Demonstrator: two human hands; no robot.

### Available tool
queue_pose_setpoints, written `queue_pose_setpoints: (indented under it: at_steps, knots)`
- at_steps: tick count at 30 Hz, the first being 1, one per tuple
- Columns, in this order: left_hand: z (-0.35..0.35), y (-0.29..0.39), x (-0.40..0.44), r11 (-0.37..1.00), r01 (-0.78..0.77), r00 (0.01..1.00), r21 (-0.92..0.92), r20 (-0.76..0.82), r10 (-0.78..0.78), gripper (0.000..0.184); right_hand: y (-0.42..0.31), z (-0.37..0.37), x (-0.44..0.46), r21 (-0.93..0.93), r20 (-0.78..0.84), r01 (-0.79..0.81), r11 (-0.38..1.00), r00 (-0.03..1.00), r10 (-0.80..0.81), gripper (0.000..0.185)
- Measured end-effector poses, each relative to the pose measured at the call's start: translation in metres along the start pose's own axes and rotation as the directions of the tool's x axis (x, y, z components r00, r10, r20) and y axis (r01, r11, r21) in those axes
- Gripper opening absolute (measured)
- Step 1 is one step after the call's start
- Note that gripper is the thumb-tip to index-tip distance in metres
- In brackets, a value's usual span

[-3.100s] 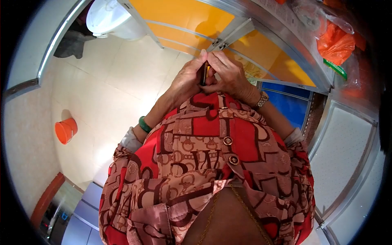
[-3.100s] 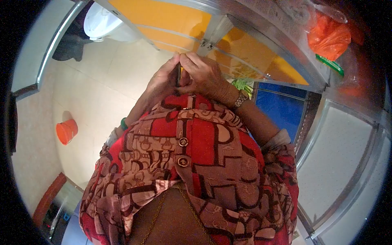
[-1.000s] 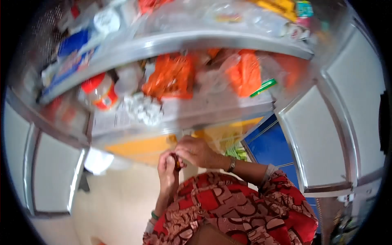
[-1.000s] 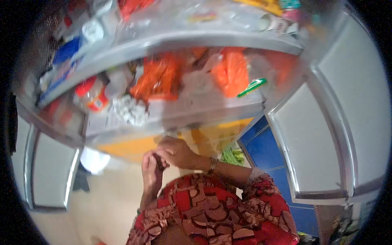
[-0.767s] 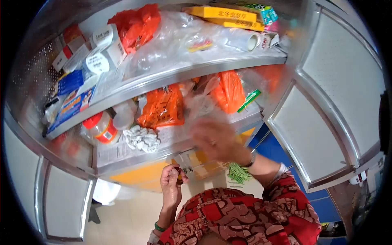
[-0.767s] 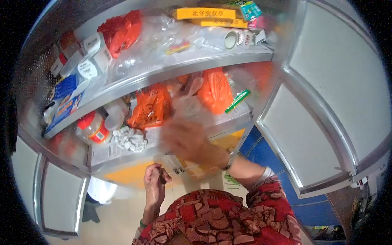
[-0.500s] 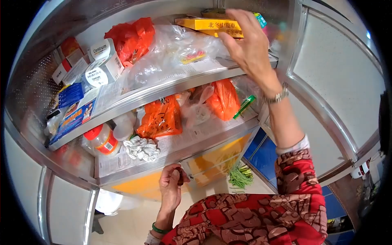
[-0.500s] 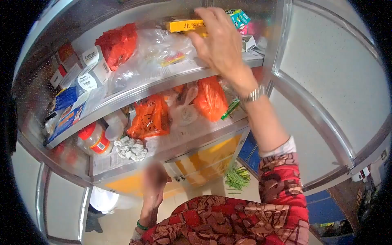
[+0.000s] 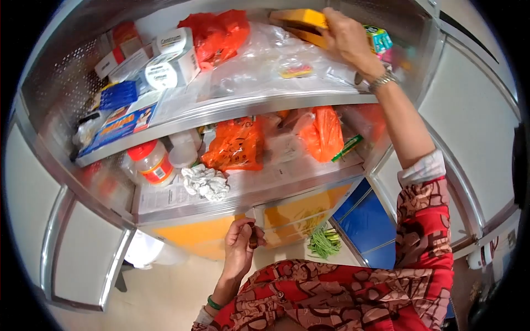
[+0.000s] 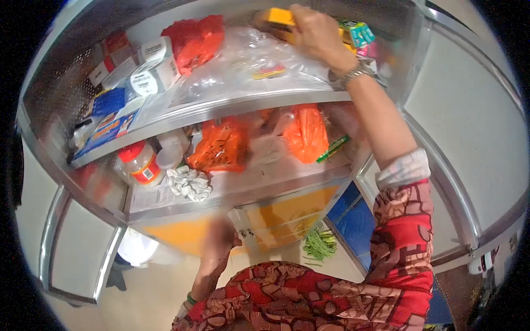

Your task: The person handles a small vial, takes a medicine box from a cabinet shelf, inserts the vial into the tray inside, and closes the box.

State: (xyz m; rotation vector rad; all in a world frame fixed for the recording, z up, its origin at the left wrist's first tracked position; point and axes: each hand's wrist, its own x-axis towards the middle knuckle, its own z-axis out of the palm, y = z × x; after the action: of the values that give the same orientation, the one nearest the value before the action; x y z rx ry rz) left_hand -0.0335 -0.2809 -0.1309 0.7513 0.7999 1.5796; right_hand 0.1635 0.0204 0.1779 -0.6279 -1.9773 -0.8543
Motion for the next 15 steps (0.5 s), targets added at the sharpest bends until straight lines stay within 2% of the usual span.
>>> queue_pose_setpoints:
  at_steps: [1, 3, 5, 6, 8, 10, 11, 12, 14, 15]
  knots:
    - [-0.004, 0.000, 0.000, 1.000, -0.007, 1.000, -0.008, -0.019, 0.007, 0.019, -0.003, -0.007, 0.000, 0.018, -0.098, 0.034, 0.999, 0.995, -0.032, 0.025]
    - [-0.012, -0.002, -0.002, 0.995, -0.075, 0.997, 0.066, 0.018, 0.074, 0.019, -0.006, -0.017, -0.007, -0.001, -0.123, -0.004, 1.000, 0.992, 0.004, 0.030]
    - [-0.011, 0.007, -0.004, 0.989, -0.100, 0.995, 0.114, -0.015, 0.102, 0.018, -0.022, -0.037, -0.017, 0.106, -0.211, -0.028, 0.994, 0.976, 0.050, 0.034]
    - [-0.010, 0.011, -0.004, 0.978, -0.120, 0.992, 0.168, -0.024, 0.125, 0.018, -0.027, -0.050, -0.022, 0.069, -0.211, -0.050, 0.996, 0.975, 0.064, 0.035]
    - [-0.011, 0.014, -0.006, 0.995, -0.041, 0.987, 0.096, -0.152, 0.055, 0.018, -0.035, -0.066, -0.039, 0.127, -0.300, -0.034, 0.991, 0.951, 0.071, 0.028]
    - [-0.012, 0.023, -0.006, 0.990, -0.043, 0.994, -0.136, -0.107, 0.028, 0.019, -0.044, -0.083, -0.055, 0.098, -0.372, 0.072, 0.993, 0.928, -0.030, 0.029]
    - [-0.012, 0.026, -0.008, 0.988, -0.048, 0.989, -0.147, -0.146, 0.027, 0.019, -0.052, -0.091, -0.062, 0.059, -0.417, 0.124, 0.991, 0.905, -0.088, 0.030]
    - [-0.010, 0.029, -0.007, 0.987, -0.038, 0.992, -0.156, -0.122, 0.019, 0.020, -0.054, -0.090, -0.076, 0.280, -0.424, 0.126, 0.952, 0.906, 0.005, 0.032]
    - [-0.011, 0.032, -0.005, 0.984, -0.041, 0.994, -0.172, -0.107, 0.022, 0.020, -0.064, -0.101, -0.097, 0.505, -0.415, -0.048, 0.862, 0.862, 0.291, 0.026]
    - [-0.013, 0.031, -0.003, 0.983, -0.035, 0.999, -0.180, -0.043, 0.028, 0.020, -0.074, -0.112, -0.110, 0.424, -0.427, -0.063, 0.903, 0.866, 0.261, 0.023]
